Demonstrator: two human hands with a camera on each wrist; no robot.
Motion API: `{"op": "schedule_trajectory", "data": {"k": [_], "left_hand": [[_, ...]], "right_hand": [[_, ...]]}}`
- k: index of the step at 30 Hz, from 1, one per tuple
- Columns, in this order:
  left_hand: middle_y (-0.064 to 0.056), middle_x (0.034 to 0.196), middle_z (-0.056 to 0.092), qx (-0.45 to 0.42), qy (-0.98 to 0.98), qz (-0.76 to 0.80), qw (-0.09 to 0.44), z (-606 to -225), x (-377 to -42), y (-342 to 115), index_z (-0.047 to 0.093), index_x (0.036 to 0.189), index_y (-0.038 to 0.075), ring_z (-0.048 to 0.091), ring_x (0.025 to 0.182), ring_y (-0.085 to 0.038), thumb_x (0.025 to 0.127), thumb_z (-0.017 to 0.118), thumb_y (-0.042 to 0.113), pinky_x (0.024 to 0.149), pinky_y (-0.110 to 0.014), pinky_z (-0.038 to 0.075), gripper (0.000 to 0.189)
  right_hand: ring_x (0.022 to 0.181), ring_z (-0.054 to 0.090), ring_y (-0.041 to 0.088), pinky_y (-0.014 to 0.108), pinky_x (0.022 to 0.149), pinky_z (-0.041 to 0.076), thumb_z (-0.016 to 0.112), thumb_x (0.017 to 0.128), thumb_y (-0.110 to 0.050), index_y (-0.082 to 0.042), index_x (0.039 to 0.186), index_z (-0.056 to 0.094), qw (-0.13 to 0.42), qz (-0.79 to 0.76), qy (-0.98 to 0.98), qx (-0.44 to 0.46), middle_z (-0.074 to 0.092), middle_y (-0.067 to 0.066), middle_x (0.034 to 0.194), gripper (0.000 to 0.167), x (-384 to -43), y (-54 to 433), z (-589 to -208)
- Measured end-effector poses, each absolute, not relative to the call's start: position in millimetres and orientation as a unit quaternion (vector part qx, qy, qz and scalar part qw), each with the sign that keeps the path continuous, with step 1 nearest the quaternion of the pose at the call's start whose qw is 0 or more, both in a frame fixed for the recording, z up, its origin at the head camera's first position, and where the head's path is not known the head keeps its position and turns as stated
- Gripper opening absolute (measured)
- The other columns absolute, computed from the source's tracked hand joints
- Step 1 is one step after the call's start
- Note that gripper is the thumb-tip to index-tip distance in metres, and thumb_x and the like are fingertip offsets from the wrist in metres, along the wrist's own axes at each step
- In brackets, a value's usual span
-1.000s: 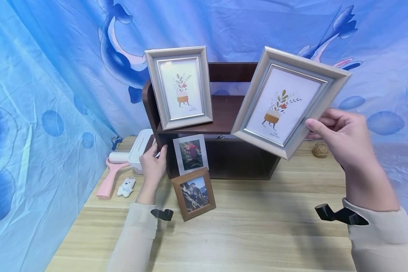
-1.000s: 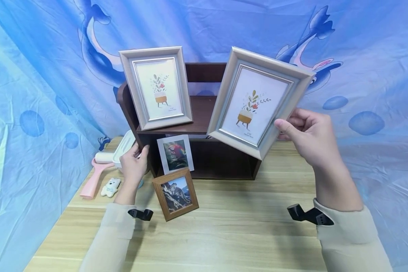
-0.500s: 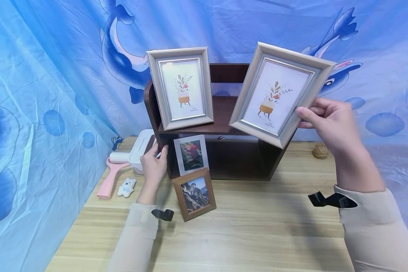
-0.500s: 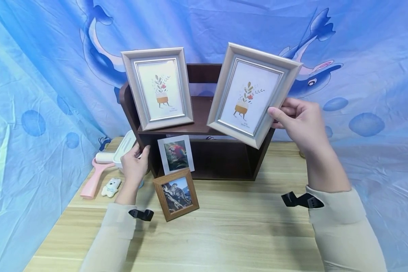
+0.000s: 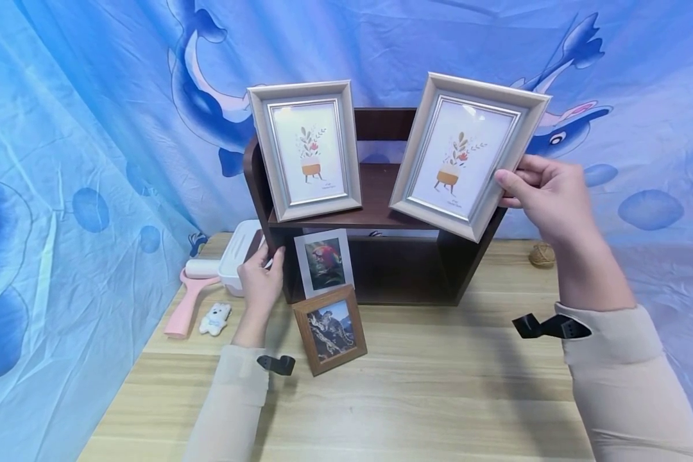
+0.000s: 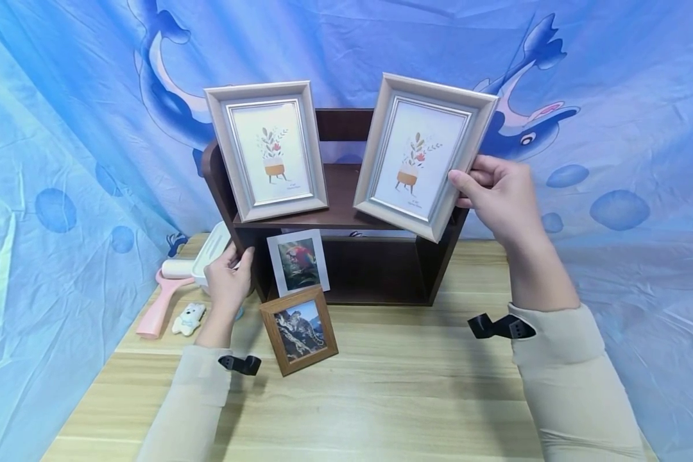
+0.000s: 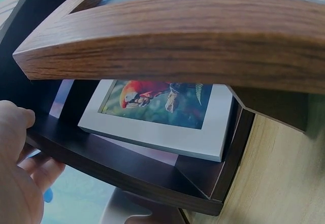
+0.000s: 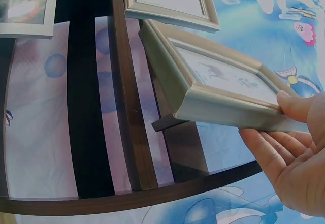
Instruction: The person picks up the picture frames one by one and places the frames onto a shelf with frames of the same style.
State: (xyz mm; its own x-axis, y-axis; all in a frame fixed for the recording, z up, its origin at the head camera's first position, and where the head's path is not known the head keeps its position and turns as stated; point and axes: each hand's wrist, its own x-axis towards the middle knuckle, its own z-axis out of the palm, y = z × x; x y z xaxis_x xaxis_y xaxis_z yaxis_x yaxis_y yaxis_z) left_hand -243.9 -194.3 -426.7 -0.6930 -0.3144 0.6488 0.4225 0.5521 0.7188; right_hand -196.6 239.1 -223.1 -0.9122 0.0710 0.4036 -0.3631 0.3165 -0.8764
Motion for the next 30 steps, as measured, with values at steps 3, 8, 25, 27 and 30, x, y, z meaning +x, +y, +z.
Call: {"op": "schedule_trajectory", "data": {"k": [3, 8, 25, 27, 30], "left_hand": [[-0.02, 0.103, 0.075, -0.034, -0.791, -0.469, 0.391, -426.6, -244.2, -194.8, 0.076, 0.111, -0.001, 0.073, 0.095, -0.036, 0.093, 0.072, 0.01, 0.083, -0.045, 0.062, 0.021], [-0.02, 0.101, 0.075, -0.038, -0.791, -0.465, 0.395, -425.2, -244.0, -194.5, 0.076, 0.109, -0.001, 0.073, 0.094, -0.035, 0.093, 0.073, 0.01, 0.082, -0.044, 0.062, 0.019], [-0.02, 0.1, 0.075, -0.039, -0.785, -0.468, 0.404, -425.4, -243.2, -193.4, 0.077, 0.107, -0.001, 0.074, 0.092, -0.037, 0.092, 0.073, 0.007, 0.08, -0.049, 0.062, 0.018], [-0.02, 0.1, 0.075, -0.041, -0.784, -0.469, 0.404, -425.4, -243.4, -193.2, 0.077, 0.108, -0.001, 0.074, 0.092, -0.036, 0.092, 0.074, 0.007, 0.08, -0.049, 0.062, 0.018], [-0.02, 0.099, 0.075, -0.042, -0.784, -0.468, 0.406, -425.6, -243.6, -193.0, 0.077, 0.107, -0.001, 0.074, 0.091, -0.036, 0.092, 0.074, 0.007, 0.08, -0.048, 0.062, 0.018]], "right_hand": [[0.09, 0.072, 0.001, 0.019, 0.073, 0.06, 0.07, 0.096, -0.023, 0.002, 0.14, 0.057, 0.19, 0.548, -0.81, 0.083, 0.068, 0.015, 0.126, 0.053, -199.1, 236.6, -222.4], [0.095, 0.071, 0.002, 0.018, 0.074, 0.059, 0.069, 0.096, -0.024, -0.002, 0.142, 0.056, 0.194, 0.539, -0.816, 0.08, 0.063, 0.021, 0.13, 0.052, -203.7, 231.8, -221.8], [0.106, 0.07, 0.024, 0.014, 0.071, 0.058, 0.063, 0.101, -0.025, -0.003, 0.142, 0.058, 0.223, 0.488, -0.843, 0.042, 0.065, 0.023, 0.128, 0.046, -220.4, 210.8, -228.5], [0.107, 0.07, 0.025, 0.015, 0.072, 0.058, 0.063, 0.101, -0.027, -0.006, 0.142, 0.057, 0.226, 0.481, -0.847, 0.03, 0.065, 0.021, 0.129, 0.047, -221.1, 209.1, -228.6], [0.108, 0.07, 0.026, 0.018, 0.075, 0.059, 0.062, 0.101, -0.029, -0.009, 0.143, 0.057, 0.23, 0.471, -0.851, 0.014, 0.065, 0.018, 0.13, 0.047, -221.9, 207.3, -229.0]]}}
